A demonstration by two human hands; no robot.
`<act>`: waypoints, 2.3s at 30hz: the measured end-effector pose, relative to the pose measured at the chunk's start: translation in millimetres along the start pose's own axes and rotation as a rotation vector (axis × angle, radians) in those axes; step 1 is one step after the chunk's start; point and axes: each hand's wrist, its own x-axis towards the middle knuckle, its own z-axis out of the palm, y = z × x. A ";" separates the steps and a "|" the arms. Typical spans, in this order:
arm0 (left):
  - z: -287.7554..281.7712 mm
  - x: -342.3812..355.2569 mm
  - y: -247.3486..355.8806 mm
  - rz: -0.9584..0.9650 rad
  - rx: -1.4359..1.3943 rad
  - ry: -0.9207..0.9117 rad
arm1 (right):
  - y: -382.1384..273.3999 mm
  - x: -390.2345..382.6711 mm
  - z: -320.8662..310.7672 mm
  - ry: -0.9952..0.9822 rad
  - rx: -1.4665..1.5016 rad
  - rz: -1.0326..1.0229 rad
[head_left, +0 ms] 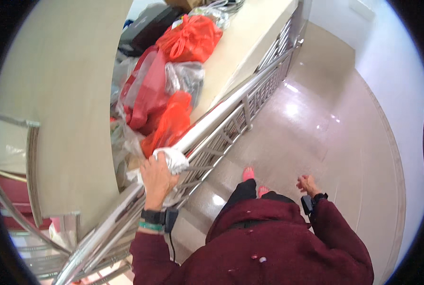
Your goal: Cleaning a stainless steel stair railing and then wiping down a glass and metal door with a damp cloth.
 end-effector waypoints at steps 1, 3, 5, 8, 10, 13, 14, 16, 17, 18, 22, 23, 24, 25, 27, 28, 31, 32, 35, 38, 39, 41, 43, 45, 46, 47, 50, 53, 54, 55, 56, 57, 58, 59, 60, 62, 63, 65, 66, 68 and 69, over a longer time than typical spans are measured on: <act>-2.7 -0.3 0.1 0.008 -0.011 0.003 | 9.5 0.6 -0.8 0.012 -0.026 0.061; -3.7 0.5 0.2 -0.003 -0.037 -0.027 | 26.3 5.4 -2.3 0.017 -0.040 0.166; -5.8 3.8 0.5 0.006 -0.009 -0.047 | 26.4 6.2 -3.4 0.022 -0.017 0.176; -3.5 5.0 -1.6 0.043 -0.028 -0.042 | -11.3 -11.9 5.3 0.098 0.043 0.148; -11.3 10.3 4.6 0.023 -0.039 -0.063 | -24.1 -4.0 6.3 0.021 0.033 0.079; -11.9 15.9 10.2 0.004 -0.041 -0.123 | -42.2 14.4 7.0 -0.011 0.028 0.025; -12.9 17.9 12.7 0.008 -0.051 -0.111 | -49.0 22.4 4.3 -0.019 0.007 0.047; -8.3 17.8 14.6 -0.002 -0.008 -0.125 | -59.2 37.9 0.6 -0.026 0.001 0.000; -0.4 19.5 15.1 -0.020 -0.004 -0.116 | -65.2 46.2 -2.7 -0.033 -0.028 0.001; 3.7 23.0 19.0 -0.024 -0.013 -0.109 | -70.9 53.2 -7.2 -0.039 -0.060 0.004; 17.7 34.9 42.0 -0.032 0.051 -0.066 | -73.6 114.1 -20.6 -0.061 -0.094 -0.034; 22.0 40.7 47.7 -0.034 0.039 -0.058 | -73.8 126.2 -24.8 -0.077 -0.110 -0.086; 27.9 47.8 54.6 -0.037 0.026 -0.053 | -75.5 141.1 -29.7 -0.078 -0.128 -0.095; 33.8 56.8 62.3 -0.012 0.021 -0.001 | -77.4 155.4 -34.1 -0.075 -0.157 -0.125; 46.0 79.2 82.0 -0.007 -0.022 0.014 | -80.5 179.2 -45.9 -0.052 -0.201 -0.142; 49.5 85.8 87.7 0.005 -0.049 0.021 | -85.6 181.4 -49.3 -0.069 -0.212 -0.141; 69.3 115.9 108.3 0.012 -0.052 0.000 | -104.9 184.6 -60.1 -0.062 -0.063 -0.172; 72.3 123.9 112.4 -0.007 -0.048 0.010 | -117.2 188.6 -60.4 -0.071 -0.071 -0.190; 79.8 134.3 127.8 0.016 -0.100 0.052 | -154.1 195.2 -52.1 -0.228 -0.090 -0.316; 86.7 140.0 130.0 0.083 -0.092 0.088 | -218.8 168.8 -29.9 -0.330 -0.012 -0.460; 82.4 140.6 134.3 0.056 -0.108 0.054 | -238.0 163.0 -19.5 -0.367 -0.004 -0.503; 82.5 142.3 136.6 0.068 -0.125 0.060 | -272.5 151.3 5.2 -0.503 0.011 -0.670; 80.8 142.6 136.1 0.084 -0.152 0.018 | -309.0 129.2 38.5 -0.605 -0.026 -0.845; 78.1 136.8 132.7 0.081 -0.145 0.041 | -341.4 102.9 75.4 -0.682 -0.111 -0.980; 81.6 136.1 130.4 0.096 -0.149 0.059 | -357.9 87.7 91.1 -0.752 -0.128 -1.024; 83.9 138.2 130.8 0.088 -0.223 0.063 | -365.8 82.5 107.2 -0.727 -0.131 -1.140; 89.0 139.1 126.6 0.088 -0.433 0.195 | -386.9 81.5 150.6 -0.696 -0.232 -1.544; 84.4 135.5 117.2 0.031 -0.454 0.153 | -405.5 60.1 156.0 -0.865 -0.293 -1.354; 76.3 135.1 119.6 0.029 -0.445 0.108 | -408.3 64.8 157.7 -0.871 -0.300 -1.358; 70.6 135.0 122.1 -0.012 -0.332 0.031 | -407.6 73.3 159.3 -0.835 -0.356 -1.347; 65.2 133.7 121.1 -0.009 -0.335 0.034 | -405.7 82.3 160.9 -0.798 -0.412 -1.333; 60.8 130.1 117.6 -0.023 -0.304 -0.015 | -404.1 83.4 163.7 -0.865 -0.357 -1.401; 58.7 127.5 114.2 -0.035 -0.272 -0.064 | -405.9 86.1 165.9 -0.868 -0.358 -1.403; 60.2 124.4 108.8 -0.030 -0.214 -0.039 | -406.9 88.8 167.0 -0.843 -0.378 -1.358; 56.5 121.1 104.9 -0.033 -0.214 -0.040 | -408.5 84.5 166.2 -0.821 -0.398 -1.311; 48.0 116.9 100.1 -0.110 -0.222 -0.152 | -413.0 75.9 167.5 -0.797 -0.345 -1.302; 48.9 116.7 98.4 -0.111 -0.222 -0.152 | -415.5 73.6 168.8 -0.730 -0.356 -1.418; 52.4 117.6 97.5 -0.180 -0.263 -0.215 | -416.7 69.1 164.1 -0.659 -0.366 -1.532; 54.4 119.5 97.1 -0.182 -0.258 -0.214 | -416.6 62.8 162.4 -0.620 -0.385 -1.574; 58.3 122.9 96.4 -0.186 -0.215 -0.267 | -417.4 55.2 163.0 -0.583 -0.399 -1.618; 59.3 123.4 97.6 -0.188 -0.216 -0.269 | -417.8 52.9 163.5 -0.644 -0.484 -1.775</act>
